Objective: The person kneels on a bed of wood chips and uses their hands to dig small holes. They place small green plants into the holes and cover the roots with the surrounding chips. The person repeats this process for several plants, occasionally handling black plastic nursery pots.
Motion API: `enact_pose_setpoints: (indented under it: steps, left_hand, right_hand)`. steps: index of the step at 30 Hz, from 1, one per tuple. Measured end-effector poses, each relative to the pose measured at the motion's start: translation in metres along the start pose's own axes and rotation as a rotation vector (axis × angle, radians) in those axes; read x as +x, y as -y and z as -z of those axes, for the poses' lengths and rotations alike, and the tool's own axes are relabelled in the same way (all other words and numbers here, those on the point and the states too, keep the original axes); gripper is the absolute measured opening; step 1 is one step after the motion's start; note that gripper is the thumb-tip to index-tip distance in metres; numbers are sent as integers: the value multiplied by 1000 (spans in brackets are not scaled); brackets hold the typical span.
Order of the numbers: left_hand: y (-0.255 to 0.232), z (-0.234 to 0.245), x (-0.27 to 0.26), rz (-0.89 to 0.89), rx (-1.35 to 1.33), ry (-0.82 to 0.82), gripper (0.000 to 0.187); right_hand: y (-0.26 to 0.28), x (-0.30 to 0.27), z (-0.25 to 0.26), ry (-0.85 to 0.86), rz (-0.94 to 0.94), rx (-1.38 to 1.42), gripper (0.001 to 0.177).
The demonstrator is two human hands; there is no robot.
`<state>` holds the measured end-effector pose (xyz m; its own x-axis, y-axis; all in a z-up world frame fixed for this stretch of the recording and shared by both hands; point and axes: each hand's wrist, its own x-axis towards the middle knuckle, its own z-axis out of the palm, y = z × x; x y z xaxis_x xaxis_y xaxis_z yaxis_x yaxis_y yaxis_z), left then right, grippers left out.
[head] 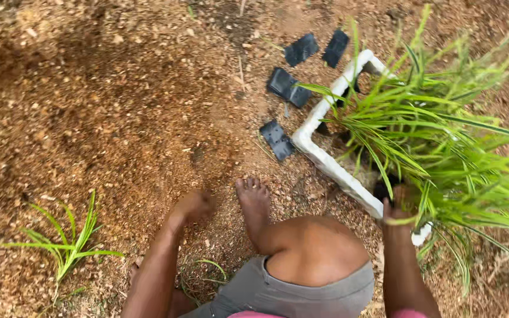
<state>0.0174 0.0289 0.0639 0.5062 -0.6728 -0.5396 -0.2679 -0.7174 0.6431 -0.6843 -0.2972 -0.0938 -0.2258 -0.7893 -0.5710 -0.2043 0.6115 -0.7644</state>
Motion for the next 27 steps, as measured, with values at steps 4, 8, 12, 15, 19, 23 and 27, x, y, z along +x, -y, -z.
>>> enact_pose_setpoints:
  steps: [4,8,12,15,19,23,27]
  left_hand:
    - [-28,9,-16,82,159,584,46]
    - [33,-22,41,-326,-79,-478,50]
    - [5,-58,32,-750,-41,-364,57]
    - [2,-68,53,-758,462,205,62]
    - [-2,-18,117,-335,255,-102,59]
    - [-10,-17,133,-435,22,-519,26]
    - [-3,-71,106,-338,-86,-217,21]
  right_hand:
    - [3,-153,-167,-280,378,-592,41]
    - [73,-243,-339,137,803,-383,18]
    - [103,-223,-412,376,1054,-1020,33]
    - [74,-164,-415,415,1195,-1346,37]
    - [74,-149,-405,513,1072,-1229,26]
    - [97,-181,-438,410,1042,-1158,25]
    - [125,-200,-486,361,1110,-1144,45]
